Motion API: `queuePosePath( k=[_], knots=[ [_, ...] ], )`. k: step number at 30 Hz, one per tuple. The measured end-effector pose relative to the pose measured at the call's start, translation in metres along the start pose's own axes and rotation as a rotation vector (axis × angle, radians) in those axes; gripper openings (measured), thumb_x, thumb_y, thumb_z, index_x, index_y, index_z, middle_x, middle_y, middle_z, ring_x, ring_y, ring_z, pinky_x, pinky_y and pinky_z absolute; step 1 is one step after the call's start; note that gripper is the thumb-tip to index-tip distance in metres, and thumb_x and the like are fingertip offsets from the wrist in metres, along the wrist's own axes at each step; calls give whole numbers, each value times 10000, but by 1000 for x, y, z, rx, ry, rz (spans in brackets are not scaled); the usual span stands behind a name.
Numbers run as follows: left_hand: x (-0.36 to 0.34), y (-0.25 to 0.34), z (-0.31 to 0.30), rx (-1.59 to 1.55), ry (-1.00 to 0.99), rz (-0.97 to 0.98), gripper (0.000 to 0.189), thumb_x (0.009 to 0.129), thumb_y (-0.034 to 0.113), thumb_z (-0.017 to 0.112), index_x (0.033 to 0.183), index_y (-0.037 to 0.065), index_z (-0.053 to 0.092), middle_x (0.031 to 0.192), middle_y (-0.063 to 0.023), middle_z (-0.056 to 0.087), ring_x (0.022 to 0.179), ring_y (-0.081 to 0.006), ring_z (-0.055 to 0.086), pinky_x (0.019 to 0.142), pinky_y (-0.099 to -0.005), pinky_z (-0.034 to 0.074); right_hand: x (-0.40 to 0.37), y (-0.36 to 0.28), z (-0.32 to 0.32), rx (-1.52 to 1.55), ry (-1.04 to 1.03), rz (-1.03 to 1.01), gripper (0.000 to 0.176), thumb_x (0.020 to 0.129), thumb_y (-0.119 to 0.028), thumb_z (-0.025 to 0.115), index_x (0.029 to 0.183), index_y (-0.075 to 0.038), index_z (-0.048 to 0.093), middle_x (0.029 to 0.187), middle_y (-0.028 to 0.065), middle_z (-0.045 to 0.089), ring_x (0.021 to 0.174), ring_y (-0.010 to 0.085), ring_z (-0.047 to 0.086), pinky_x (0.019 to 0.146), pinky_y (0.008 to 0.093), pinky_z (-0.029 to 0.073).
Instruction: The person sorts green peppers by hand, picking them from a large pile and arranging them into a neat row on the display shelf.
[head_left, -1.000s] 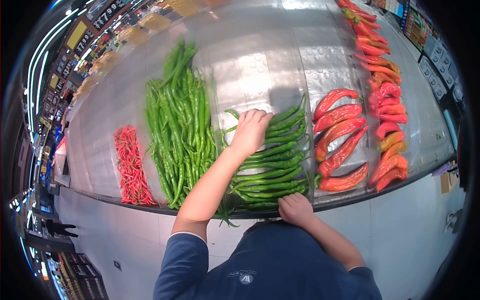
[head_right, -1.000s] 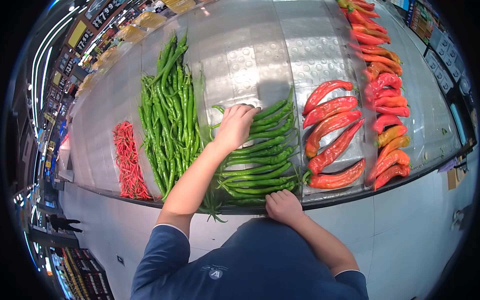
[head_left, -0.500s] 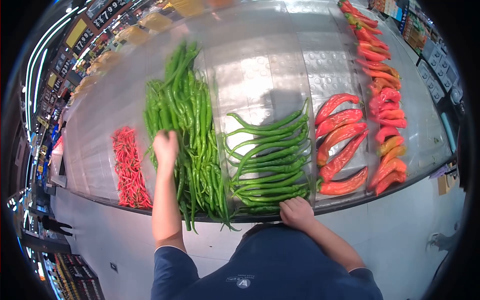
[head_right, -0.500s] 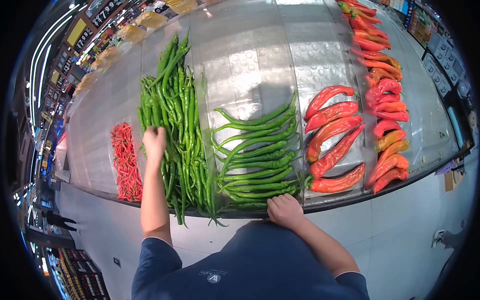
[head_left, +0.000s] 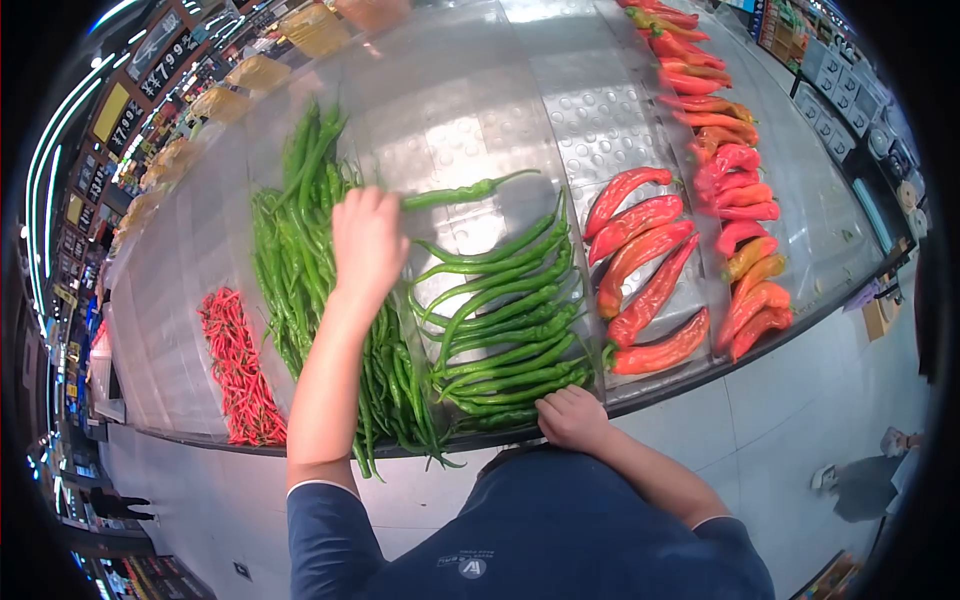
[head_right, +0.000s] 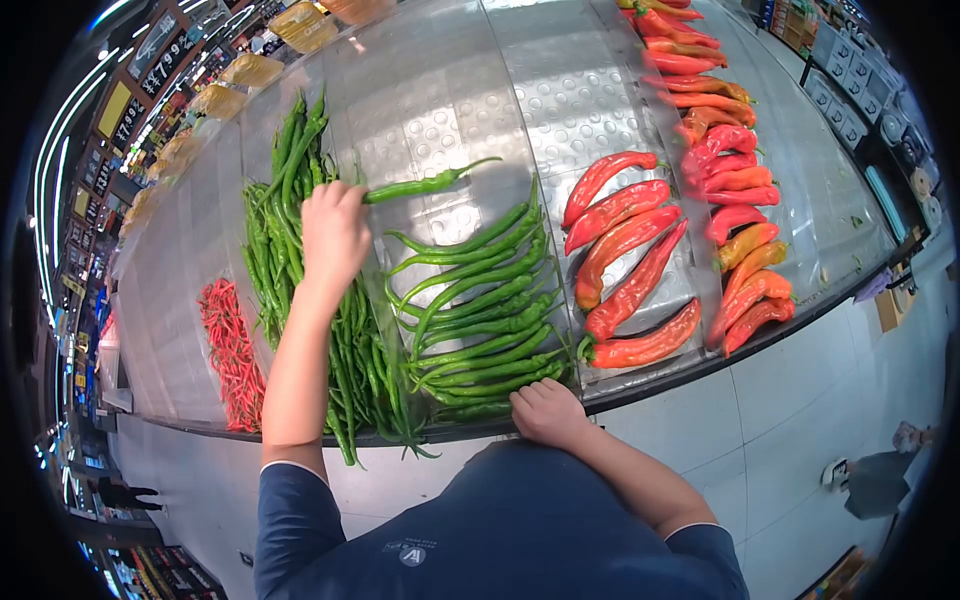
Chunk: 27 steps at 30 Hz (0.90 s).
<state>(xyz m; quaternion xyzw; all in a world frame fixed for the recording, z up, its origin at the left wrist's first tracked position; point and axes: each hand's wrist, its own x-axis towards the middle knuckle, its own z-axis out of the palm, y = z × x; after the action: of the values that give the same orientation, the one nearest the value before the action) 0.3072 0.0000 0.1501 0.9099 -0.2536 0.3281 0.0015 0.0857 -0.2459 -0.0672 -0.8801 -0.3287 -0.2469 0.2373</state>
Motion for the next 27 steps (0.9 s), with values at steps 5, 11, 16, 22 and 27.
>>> queuePosePath(
  k=[5,11,16,22,27],
  knots=[
    [43,26,49,86,-160,-2,315,683,-1,648,991,38,704,993,-132,641,1032,-317,577,874,-441,468,0,0,-1,14,10,20,100,760,-130,680,786,-81,597,689,42,513,650,217,555,637,349,443],
    [50,8,114,-97,-122,-12,225,736,4,640,955,17,690,1024,-172,643,1042,-358,596,862,-488,507,1,-1,-2,2,15,22,136,751,-123,673,728,-103,540,673,41,497,628,216,539,625,351,436],
    [69,10,94,-110,-154,-56,312,766,-21,591,1052,15,710,1033,-186,641,1014,-392,621,897,-493,500,1,-1,-2,-8,-1,11,131,748,-128,670,725,-105,543,672,38,496,630,213,543,623,350,436],
    [90,17,66,-40,-200,-29,287,777,-16,580,1029,10,714,1053,-198,661,1036,-405,633,905,-501,502,2,-1,-1,-2,2,8,120,749,-132,671,735,-101,556,674,35,496,635,211,547,624,350,436],
    [81,11,101,-234,-464,-68,254,787,18,588,1002,-1,720,1064,-247,673,1020,-432,650,915,-494,515,1,0,0,3,6,6,128,747,-132,672,730,-102,549,675,37,498,636,213,549,622,349,438]
  ],
)
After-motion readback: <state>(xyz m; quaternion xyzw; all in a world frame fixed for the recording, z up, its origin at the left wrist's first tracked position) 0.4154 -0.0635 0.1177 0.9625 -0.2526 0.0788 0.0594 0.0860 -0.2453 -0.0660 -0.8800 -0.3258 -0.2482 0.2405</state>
